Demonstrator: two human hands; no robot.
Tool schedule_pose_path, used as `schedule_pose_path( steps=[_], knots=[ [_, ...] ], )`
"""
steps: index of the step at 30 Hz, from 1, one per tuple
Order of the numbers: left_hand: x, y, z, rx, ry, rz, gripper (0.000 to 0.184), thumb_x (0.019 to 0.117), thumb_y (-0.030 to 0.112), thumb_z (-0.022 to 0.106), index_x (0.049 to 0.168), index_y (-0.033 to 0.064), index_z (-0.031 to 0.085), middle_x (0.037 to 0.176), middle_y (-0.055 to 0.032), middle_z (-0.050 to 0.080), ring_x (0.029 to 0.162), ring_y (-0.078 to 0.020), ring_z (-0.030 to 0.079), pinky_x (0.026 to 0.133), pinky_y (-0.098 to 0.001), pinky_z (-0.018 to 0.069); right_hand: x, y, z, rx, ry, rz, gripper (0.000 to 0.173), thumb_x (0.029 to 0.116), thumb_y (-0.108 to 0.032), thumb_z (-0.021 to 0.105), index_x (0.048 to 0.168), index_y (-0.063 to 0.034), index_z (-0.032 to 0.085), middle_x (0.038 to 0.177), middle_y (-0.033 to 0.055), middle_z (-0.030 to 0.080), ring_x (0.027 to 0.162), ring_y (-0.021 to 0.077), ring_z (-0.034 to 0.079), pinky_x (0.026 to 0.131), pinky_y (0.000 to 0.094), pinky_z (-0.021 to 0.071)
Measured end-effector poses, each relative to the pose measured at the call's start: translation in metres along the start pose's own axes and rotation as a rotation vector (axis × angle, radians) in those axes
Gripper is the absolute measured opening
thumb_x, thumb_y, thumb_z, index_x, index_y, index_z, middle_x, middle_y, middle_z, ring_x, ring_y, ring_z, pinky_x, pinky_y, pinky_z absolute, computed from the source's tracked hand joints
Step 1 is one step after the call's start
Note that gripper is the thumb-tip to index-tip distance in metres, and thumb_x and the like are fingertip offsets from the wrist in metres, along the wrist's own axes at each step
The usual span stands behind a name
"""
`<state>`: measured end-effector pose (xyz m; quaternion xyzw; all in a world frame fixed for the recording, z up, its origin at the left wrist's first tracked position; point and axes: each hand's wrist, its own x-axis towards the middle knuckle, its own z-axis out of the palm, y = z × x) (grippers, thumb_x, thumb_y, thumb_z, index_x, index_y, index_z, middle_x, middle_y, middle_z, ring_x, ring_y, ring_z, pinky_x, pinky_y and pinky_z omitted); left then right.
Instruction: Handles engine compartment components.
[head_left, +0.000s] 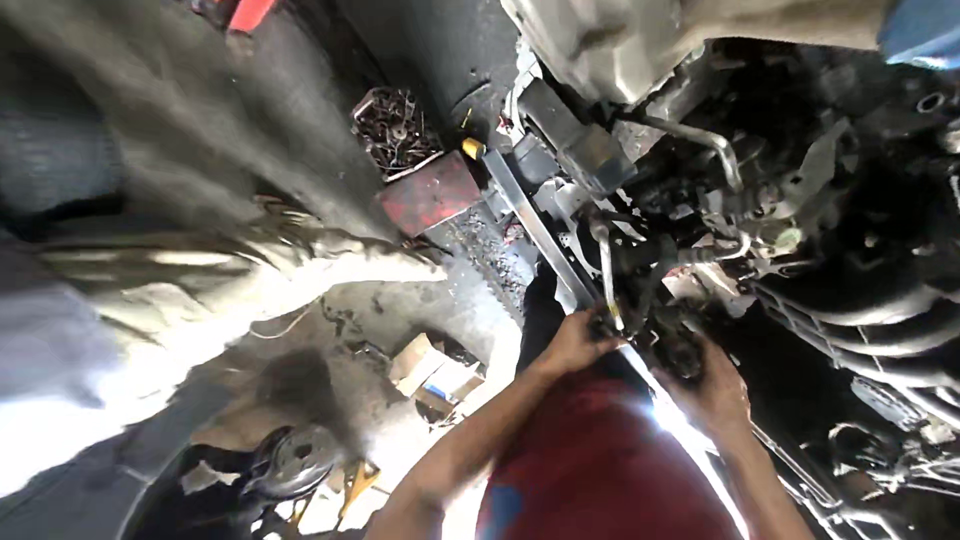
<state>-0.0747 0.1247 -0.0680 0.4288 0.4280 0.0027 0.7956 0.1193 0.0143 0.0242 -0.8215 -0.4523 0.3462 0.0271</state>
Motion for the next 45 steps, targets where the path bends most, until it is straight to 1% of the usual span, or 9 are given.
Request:
schedule_pose_path(
  steps=[6, 15, 20, 25, 27, 29, 32, 40, 45],
  knots=[
    [0.005, -0.005, -0.002, 0.013, 0.004, 0.047, 0.052, 0.0851, 0.017, 0.082, 0.127, -0.0062, 0.063, 0.111, -0.0127, 0.073, 0.100, -0.0101, 0.071, 0.095, -0.0288, 0.0574, 0.000, -0.002, 0.002, -0.036, 0.027, -0.003, 0.100, 0.0642, -0.069, 0.079, 0.125, 0.0092, 0.062, 0.115, 0.0285, 0.069, 0.104, 0.0467, 0.067, 0.087, 0.0655, 0.0521],
    [0.008, -0.025, 0.006, -0.027, 0.054, 0.140, 0.062, 0.0852, 0.014, 0.084, 0.140, 0.0013, 0.058, 0.116, -0.0115, 0.073, 0.103, -0.0139, 0.071, 0.097, -0.0364, 0.0579, -0.001, -0.003, 0.003, -0.210, 0.067, -0.018, 0.088, 0.0671, -0.061, 0.080, 0.121, 0.0069, 0.063, 0.090, 0.0222, 0.074, 0.080, 0.0415, 0.073, 0.068, 0.0641, 0.0552],
    [0.003, -0.035, 0.017, -0.035, 0.217, 0.217, 0.070, 0.0825, 0.015, 0.087, 0.145, 0.0042, 0.056, 0.123, -0.0126, 0.072, 0.108, -0.0181, 0.071, 0.100, -0.0412, 0.0575, 0.000, -0.007, -0.001, -0.189, 0.008, -0.035, 0.087, 0.0718, -0.056, 0.082, 0.128, 0.0062, 0.059, 0.096, 0.0253, 0.073, 0.088, 0.0466, 0.071, 0.074, 0.0693, 0.0523],
    [0.002, -0.055, 0.043, -0.035, 0.466, 0.220, 0.061, 0.0843, 0.030, 0.086, 0.136, 0.0073, 0.064, 0.117, -0.0124, 0.074, 0.106, -0.0216, 0.072, 0.099, -0.0466, 0.0575, 0.000, 0.001, -0.001, -0.158, -0.022, -0.046, 0.095, 0.0684, -0.050, 0.090, 0.138, 0.0023, 0.052, 0.110, 0.0299, 0.069, 0.102, 0.0501, 0.067, 0.088, 0.0723, 0.0492],
    [0.005, -0.059, 0.050, -0.055, 0.512, 0.248, 0.062, 0.0862, 0.032, 0.084, 0.138, 0.0070, 0.063, 0.118, -0.0134, 0.074, 0.106, -0.0225, 0.073, 0.097, -0.0463, 0.0583, 0.000, 0.006, -0.002, -0.137, -0.013, -0.048, 0.094, 0.0737, -0.048, 0.087, 0.143, 0.0005, 0.048, 0.114, 0.0324, 0.067, 0.107, 0.0515, 0.065, 0.091, 0.0732, 0.0477],
    [0.008, -0.061, 0.058, -0.095, 0.525, 0.285, 0.060, 0.0894, 0.031, 0.081, 0.140, 0.0052, 0.061, 0.119, -0.0146, 0.073, 0.106, -0.0230, 0.072, 0.098, -0.0458, 0.0582, -0.002, 0.013, -0.003, -0.126, -0.007, -0.090, 0.075, 0.0910, -0.044, 0.072, 0.145, 0.0003, 0.045, 0.110, 0.0313, 0.067, 0.103, 0.0494, 0.066, 0.088, 0.0714, 0.0488],
    [0.006, -0.060, 0.068, -0.130, 0.551, 0.392, 0.054, 0.0936, 0.022, 0.076, 0.140, 0.0015, 0.059, 0.119, -0.0159, 0.072, 0.107, -0.0229, 0.072, 0.100, -0.0443, 0.0564, -0.004, 0.019, -0.001, -0.095, 0.029, -0.153, 0.055, 0.1025, -0.036, 0.056, 0.144, -0.0006, 0.044, 0.107, 0.0271, 0.067, 0.098, 0.0431, 0.068, 0.085, 0.0670, 0.0510],
    [0.009, -0.062, 0.071, -0.039, 0.563, 0.395, 0.053, 0.1000, 0.030, 0.067, 0.144, 0.0036, 0.055, 0.119, -0.0150, 0.072, 0.106, -0.0256, 0.071, 0.099, -0.0488, 0.0556, 0.002, 0.028, 0.008, -0.092, 0.122, -0.260, 0.050, 0.1040, -0.039, 0.053, 0.139, -0.0028, 0.051, 0.109, 0.0200, 0.069, 0.102, 0.0324, 0.069, 0.091, 0.0579, 0.0534],
    [0.015, -0.066, 0.067, -0.080, 0.583, 0.444, 0.051, 0.0975, 0.029, 0.071, 0.139, 0.0026, 0.059, 0.111, -0.0131, 0.074, 0.097, -0.0208, 0.073, 0.095, -0.0433, 0.0579, 0.002, 0.023, 0.006, -0.135, 0.119, -0.241, 0.053, 0.1041, -0.043, 0.053, 0.137, -0.0013, 0.052, 0.106, 0.0239, 0.068, 0.100, 0.0388, 0.068, 0.088, 0.0629, 0.0511]
  ],
)
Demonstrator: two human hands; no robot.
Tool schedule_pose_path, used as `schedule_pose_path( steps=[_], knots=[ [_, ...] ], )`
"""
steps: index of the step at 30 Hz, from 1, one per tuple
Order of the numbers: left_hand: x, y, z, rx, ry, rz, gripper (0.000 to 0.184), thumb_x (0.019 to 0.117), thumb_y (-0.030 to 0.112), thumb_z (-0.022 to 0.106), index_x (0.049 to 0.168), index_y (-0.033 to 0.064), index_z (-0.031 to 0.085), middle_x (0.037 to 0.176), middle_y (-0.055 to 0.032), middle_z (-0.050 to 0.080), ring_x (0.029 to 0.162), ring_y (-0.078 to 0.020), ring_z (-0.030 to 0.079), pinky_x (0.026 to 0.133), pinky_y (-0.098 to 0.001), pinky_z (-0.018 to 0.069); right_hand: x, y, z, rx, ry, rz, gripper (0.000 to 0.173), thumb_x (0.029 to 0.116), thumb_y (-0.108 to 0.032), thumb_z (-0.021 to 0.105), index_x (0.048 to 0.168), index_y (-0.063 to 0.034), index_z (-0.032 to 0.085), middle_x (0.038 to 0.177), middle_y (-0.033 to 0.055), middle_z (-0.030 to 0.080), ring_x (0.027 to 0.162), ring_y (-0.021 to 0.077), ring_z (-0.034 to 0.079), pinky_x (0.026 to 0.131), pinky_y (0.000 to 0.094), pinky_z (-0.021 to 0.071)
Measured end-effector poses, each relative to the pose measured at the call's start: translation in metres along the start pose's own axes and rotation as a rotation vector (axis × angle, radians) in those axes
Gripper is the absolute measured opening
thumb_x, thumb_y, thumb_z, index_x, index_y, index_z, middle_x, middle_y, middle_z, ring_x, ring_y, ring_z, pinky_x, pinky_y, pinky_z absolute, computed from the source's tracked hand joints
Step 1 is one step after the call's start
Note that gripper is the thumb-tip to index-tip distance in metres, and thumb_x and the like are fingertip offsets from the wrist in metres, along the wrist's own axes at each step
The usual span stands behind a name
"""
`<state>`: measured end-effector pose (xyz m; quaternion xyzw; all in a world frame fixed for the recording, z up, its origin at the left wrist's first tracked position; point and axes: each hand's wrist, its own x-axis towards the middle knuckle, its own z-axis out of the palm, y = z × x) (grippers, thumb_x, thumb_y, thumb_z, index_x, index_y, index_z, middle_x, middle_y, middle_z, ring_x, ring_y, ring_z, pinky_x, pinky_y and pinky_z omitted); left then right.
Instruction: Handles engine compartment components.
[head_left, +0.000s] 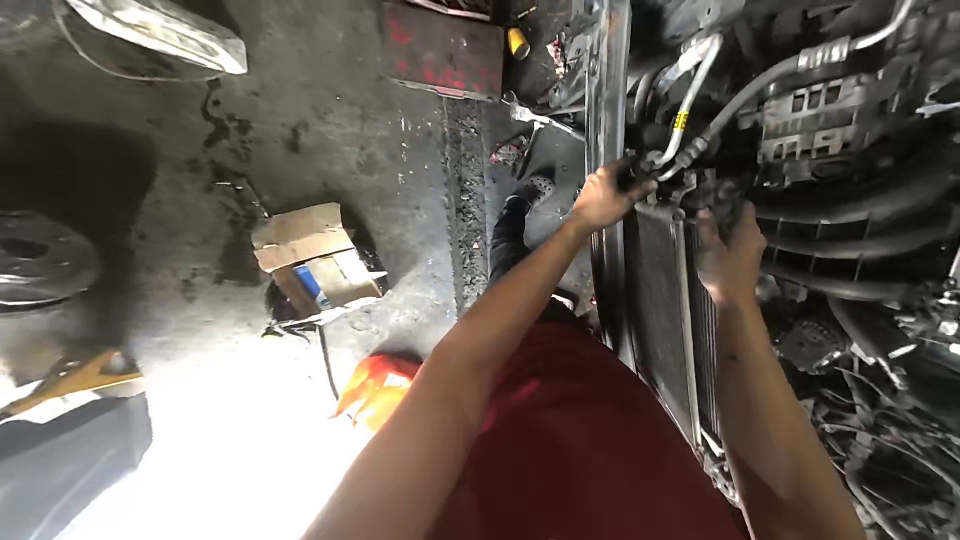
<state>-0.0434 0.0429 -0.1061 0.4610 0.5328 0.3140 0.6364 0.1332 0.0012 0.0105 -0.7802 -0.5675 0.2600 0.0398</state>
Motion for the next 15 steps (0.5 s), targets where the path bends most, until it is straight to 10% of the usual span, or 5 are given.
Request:
schedule_pose_path(
  steps=[7, 15],
  knots=[
    [0.006, 0.007, -0.003, 0.011, -0.023, -0.018, 0.049, 0.0909, 0.029, 0.079, 0.130, 0.0025, 0.065, 0.107, -0.0109, 0.075, 0.094, -0.0177, 0.073, 0.093, -0.0411, 0.0586, 0.001, -0.033, -0.001, -0.239, -0.064, 0.194, 0.114, 0.0667, -0.071, 0.084, 0.145, 0.0000, 0.040, 0.110, 0.0303, 0.067, 0.105, 0.0495, 0.066, 0.086, 0.0696, 0.0504],
    [0.003, 0.010, -0.001, -0.033, -0.004, -0.023, 0.046, 0.0910, 0.023, 0.079, 0.128, -0.0001, 0.065, 0.104, -0.0120, 0.075, 0.091, -0.0171, 0.072, 0.091, -0.0395, 0.0585, -0.004, -0.037, 0.002, -0.268, -0.046, 0.199, 0.087, 0.0855, -0.059, 0.075, 0.137, 0.0035, 0.045, 0.097, 0.0291, 0.068, 0.092, 0.0505, 0.068, 0.076, 0.0683, 0.0519]
  ],
)
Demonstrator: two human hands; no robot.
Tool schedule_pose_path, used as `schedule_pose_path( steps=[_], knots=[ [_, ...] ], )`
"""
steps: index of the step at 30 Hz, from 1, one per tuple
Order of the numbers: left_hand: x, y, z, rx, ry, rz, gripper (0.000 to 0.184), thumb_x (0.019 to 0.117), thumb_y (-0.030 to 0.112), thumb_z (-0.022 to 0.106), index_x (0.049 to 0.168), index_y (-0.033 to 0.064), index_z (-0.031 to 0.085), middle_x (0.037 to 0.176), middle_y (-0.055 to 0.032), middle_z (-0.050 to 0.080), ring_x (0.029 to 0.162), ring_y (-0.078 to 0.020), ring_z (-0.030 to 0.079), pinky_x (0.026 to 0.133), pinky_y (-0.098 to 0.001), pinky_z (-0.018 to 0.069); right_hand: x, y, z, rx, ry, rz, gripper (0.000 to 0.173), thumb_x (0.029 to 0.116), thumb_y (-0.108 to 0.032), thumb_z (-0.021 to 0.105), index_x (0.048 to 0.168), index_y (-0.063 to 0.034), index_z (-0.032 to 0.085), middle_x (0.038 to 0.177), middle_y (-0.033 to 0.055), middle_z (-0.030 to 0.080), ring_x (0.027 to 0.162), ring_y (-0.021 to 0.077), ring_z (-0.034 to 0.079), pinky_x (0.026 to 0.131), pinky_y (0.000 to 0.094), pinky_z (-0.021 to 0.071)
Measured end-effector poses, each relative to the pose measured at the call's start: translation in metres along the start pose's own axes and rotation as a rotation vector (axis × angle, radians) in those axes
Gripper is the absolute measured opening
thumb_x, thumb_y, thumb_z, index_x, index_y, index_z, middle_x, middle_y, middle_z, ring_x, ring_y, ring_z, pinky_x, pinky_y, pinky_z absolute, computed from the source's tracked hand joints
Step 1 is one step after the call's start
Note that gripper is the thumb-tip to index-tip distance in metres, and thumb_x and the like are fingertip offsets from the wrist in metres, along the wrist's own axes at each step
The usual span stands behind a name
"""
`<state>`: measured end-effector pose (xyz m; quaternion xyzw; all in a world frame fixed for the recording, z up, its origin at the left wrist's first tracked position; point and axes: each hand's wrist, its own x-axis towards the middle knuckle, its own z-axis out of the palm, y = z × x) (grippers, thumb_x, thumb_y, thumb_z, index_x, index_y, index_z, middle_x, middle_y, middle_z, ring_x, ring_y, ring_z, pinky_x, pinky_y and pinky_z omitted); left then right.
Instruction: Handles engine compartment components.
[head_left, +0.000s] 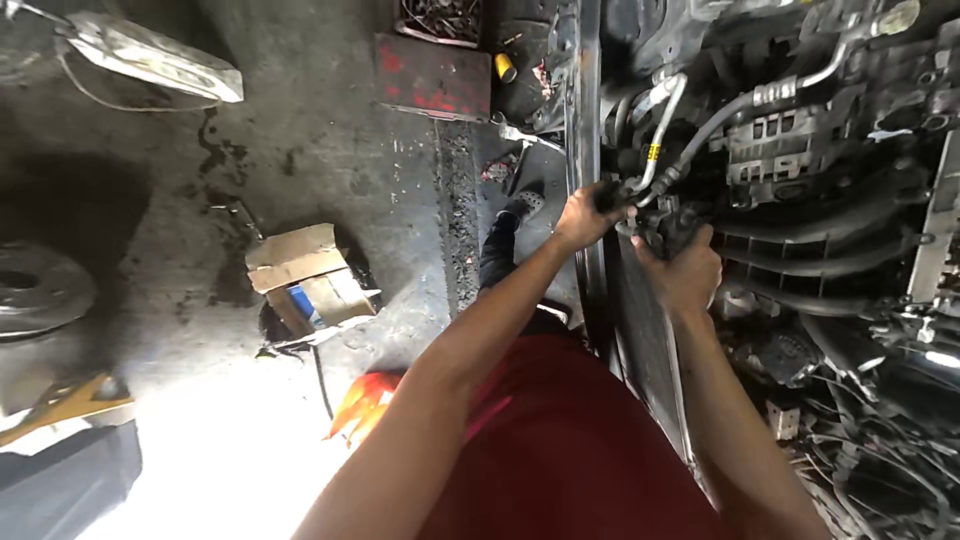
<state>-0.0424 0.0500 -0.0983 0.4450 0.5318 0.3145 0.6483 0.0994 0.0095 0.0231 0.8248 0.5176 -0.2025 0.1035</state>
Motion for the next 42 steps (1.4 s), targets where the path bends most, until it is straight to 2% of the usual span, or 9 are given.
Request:
schedule_pose_path(
  steps=[2, 5, 13, 16, 22, 27, 30, 37, 42],
  knots=[
    [0.002, 0.000, -0.002, 0.008, -0.001, -0.009, 0.044, 0.0885, 0.023, 0.082, 0.124, 0.0004, 0.067, 0.103, -0.0115, 0.074, 0.091, -0.0168, 0.072, 0.090, -0.0398, 0.0586, 0.000, 0.000, 0.000, 0.005, -0.015, 0.011, 0.088, 0.0858, -0.059, 0.075, 0.139, 0.0037, 0.044, 0.098, 0.0293, 0.068, 0.093, 0.0510, 0.068, 0.077, 0.0695, 0.0516],
    [0.003, 0.001, -0.007, -0.014, -0.031, -0.046, 0.051, 0.0863, 0.022, 0.084, 0.129, 0.0009, 0.066, 0.108, -0.0116, 0.075, 0.094, -0.0156, 0.072, 0.093, -0.0377, 0.0581, 0.000, 0.000, 0.001, -0.015, -0.039, 0.035, 0.088, 0.0854, -0.063, 0.073, 0.139, 0.0002, 0.044, 0.096, 0.0276, 0.069, 0.091, 0.0499, 0.068, 0.076, 0.0681, 0.0521],
    [0.005, 0.003, -0.016, 0.108, -0.090, -0.124, 0.059, 0.0865, 0.029, 0.084, 0.137, 0.0065, 0.063, 0.118, -0.0100, 0.073, 0.106, -0.0172, 0.072, 0.100, -0.0410, 0.0565, 0.001, -0.001, 0.004, 0.030, -0.011, 0.015, 0.083, 0.0818, -0.057, 0.079, 0.134, 0.0016, 0.052, 0.096, 0.0251, 0.071, 0.091, 0.0469, 0.070, 0.079, 0.0664, 0.0523],
    [-0.002, 0.013, -0.025, 0.189, -0.128, -0.122, 0.060, 0.0866, 0.028, 0.084, 0.138, 0.0085, 0.061, 0.113, -0.0090, 0.074, 0.097, -0.0167, 0.073, 0.091, -0.0409, 0.0599, 0.000, 0.003, 0.009, 0.098, 0.037, -0.048, 0.084, 0.0816, -0.056, 0.078, 0.134, 0.0057, 0.055, 0.105, 0.0257, 0.072, 0.093, 0.0455, 0.071, 0.078, 0.0666, 0.0535],
    [-0.004, 0.002, -0.039, 0.117, -0.189, -0.318, 0.060, 0.0844, 0.028, 0.084, 0.133, -0.0004, 0.061, 0.108, -0.0067, 0.076, 0.095, -0.0105, 0.073, 0.091, -0.0313, 0.0604, 0.002, 0.008, 0.019, 0.132, 0.217, -0.107, 0.075, 0.0754, -0.055, 0.078, 0.114, 0.0079, 0.067, 0.088, 0.0208, 0.074, 0.077, 0.0399, 0.073, 0.063, 0.0600, 0.0561],
    [-0.010, 0.018, -0.039, 0.057, -0.261, -0.384, 0.060, 0.0858, 0.030, 0.080, 0.131, -0.0040, 0.061, 0.107, -0.0068, 0.075, 0.093, -0.0081, 0.073, 0.086, -0.0270, 0.0613, 0.003, 0.004, 0.020, 0.112, 0.266, -0.072, 0.068, 0.0752, -0.054, 0.076, 0.103, 0.0072, 0.070, 0.082, 0.0175, 0.074, 0.071, 0.0345, 0.073, 0.062, 0.0542, 0.0567],
    [-0.008, 0.032, -0.035, 0.021, -0.298, -0.425, 0.070, 0.0860, 0.032, 0.079, 0.138, -0.0069, 0.054, 0.114, -0.0109, 0.073, 0.098, -0.0101, 0.073, 0.087, -0.0279, 0.0611, 0.002, 0.004, 0.024, 0.087, 0.304, -0.068, 0.064, 0.0755, -0.055, 0.073, 0.097, 0.0056, 0.071, 0.079, 0.0166, 0.073, 0.068, 0.0326, 0.072, 0.060, 0.0504, 0.0560],
    [0.012, 0.051, -0.031, 0.158, -0.318, -0.458, 0.045, 0.0897, 0.031, 0.077, 0.120, -0.0007, 0.068, 0.104, -0.0058, 0.075, 0.092, -0.0066, 0.072, 0.086, -0.0265, 0.0606, 0.000, 0.005, 0.024, 0.103, 0.299, -0.043, 0.059, 0.0748, -0.051, 0.074, 0.099, 0.0027, 0.074, 0.088, 0.0160, 0.076, 0.074, 0.0311, 0.074, 0.064, 0.0493, 0.0583],
    [0.010, 0.049, -0.032, 0.265, -0.221, -0.321, 0.059, 0.0813, 0.032, 0.084, 0.125, -0.0012, 0.065, 0.099, -0.0025, 0.076, 0.086, -0.0042, 0.072, 0.081, -0.0247, 0.0610, 0.001, 0.004, 0.023, 0.093, 0.311, -0.033, 0.057, 0.0763, -0.052, 0.074, 0.096, 0.0013, 0.074, 0.087, 0.0144, 0.076, 0.074, 0.0296, 0.074, 0.065, 0.0466, 0.0584]
  ],
)
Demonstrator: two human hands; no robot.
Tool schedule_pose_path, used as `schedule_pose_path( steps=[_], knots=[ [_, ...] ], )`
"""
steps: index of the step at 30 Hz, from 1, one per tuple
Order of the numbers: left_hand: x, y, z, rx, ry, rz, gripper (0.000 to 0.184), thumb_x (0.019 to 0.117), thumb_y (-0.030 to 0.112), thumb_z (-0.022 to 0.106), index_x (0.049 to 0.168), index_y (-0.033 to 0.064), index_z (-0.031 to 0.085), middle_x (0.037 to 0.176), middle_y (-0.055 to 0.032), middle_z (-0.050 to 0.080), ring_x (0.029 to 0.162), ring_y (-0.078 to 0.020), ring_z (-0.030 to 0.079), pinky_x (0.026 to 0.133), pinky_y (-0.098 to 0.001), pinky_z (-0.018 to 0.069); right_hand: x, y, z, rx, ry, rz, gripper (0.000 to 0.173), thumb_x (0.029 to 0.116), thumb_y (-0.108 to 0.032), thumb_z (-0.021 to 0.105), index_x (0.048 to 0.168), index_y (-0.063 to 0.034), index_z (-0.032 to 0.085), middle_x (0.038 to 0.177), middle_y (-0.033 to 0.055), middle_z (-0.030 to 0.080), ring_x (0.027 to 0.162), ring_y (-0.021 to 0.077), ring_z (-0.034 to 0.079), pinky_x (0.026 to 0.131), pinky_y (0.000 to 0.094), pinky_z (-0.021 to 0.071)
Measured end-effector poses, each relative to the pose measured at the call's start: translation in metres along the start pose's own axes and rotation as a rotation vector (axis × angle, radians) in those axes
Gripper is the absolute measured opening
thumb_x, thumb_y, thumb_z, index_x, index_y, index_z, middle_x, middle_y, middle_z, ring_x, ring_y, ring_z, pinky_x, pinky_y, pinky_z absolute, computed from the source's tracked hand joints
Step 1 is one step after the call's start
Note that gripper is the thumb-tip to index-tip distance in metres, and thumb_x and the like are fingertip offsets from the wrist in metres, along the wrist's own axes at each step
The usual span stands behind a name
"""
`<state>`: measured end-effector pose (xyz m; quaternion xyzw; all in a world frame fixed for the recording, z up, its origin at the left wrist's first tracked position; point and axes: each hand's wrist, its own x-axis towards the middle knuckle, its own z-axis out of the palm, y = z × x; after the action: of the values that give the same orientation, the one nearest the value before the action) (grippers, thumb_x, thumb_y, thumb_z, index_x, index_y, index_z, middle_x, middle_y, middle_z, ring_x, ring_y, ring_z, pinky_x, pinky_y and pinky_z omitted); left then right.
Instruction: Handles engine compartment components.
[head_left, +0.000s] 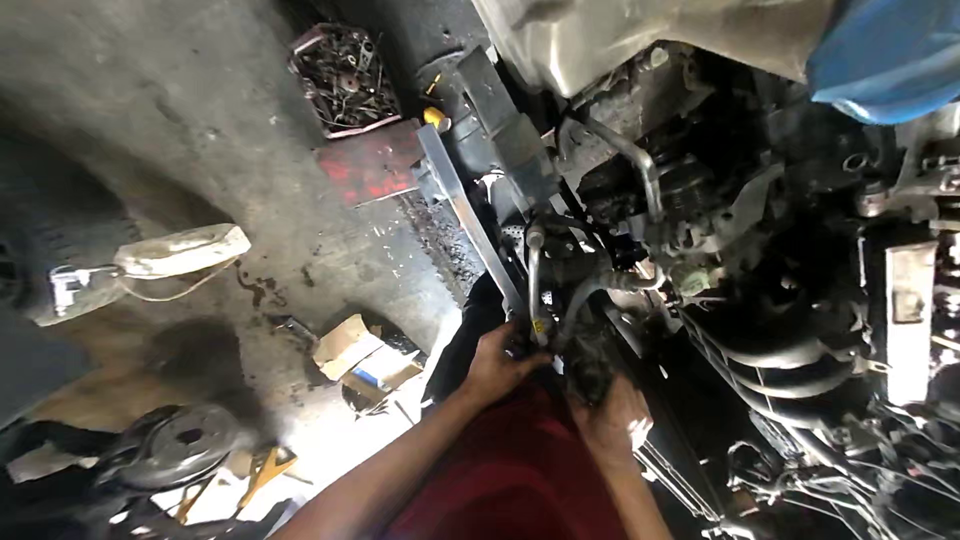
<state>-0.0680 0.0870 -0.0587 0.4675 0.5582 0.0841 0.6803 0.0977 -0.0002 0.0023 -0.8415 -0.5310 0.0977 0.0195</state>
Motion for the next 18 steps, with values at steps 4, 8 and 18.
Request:
schedule_pose_path(
  steps=[4, 8, 18],
  knots=[
    [-0.003, -0.008, 0.006, 0.003, 0.023, 0.141, 0.047, 0.0863, 0.028, 0.080, 0.119, -0.0037, 0.067, 0.102, -0.0067, 0.074, 0.090, -0.0062, 0.071, 0.083, -0.0262, 0.0604, -0.003, 0.003, 0.003, -0.008, 0.028, -0.007, 0.051, 0.0796, -0.051, 0.070, 0.095, -0.0022, 0.075, 0.088, 0.0125, 0.077, 0.077, 0.0274, 0.073, 0.068, 0.0440, 0.0576],
    [-0.002, -0.012, 0.005, -0.013, 0.022, 0.154, 0.054, 0.0873, 0.034, 0.079, 0.123, -0.0040, 0.066, 0.112, -0.0111, 0.072, 0.099, -0.0112, 0.071, 0.085, -0.0304, 0.0612, -0.003, 0.002, 0.006, -0.033, 0.062, -0.013, 0.047, 0.0777, -0.048, 0.071, 0.096, -0.0048, 0.076, 0.087, 0.0094, 0.077, 0.076, 0.0248, 0.073, 0.068, 0.0421, 0.0561],
    [0.004, 0.019, -0.005, 0.169, -0.061, 0.100, 0.055, 0.0870, 0.040, 0.076, 0.122, -0.0010, 0.065, 0.103, -0.0049, 0.073, 0.088, -0.0059, 0.069, 0.084, -0.0280, 0.0592, -0.003, 0.000, 0.001, 0.002, -0.007, -0.001, 0.050, 0.0764, -0.050, 0.075, 0.102, -0.0068, 0.077, 0.094, 0.0081, 0.079, 0.083, 0.0266, 0.074, 0.070, 0.0451, 0.0574]
  ],
)
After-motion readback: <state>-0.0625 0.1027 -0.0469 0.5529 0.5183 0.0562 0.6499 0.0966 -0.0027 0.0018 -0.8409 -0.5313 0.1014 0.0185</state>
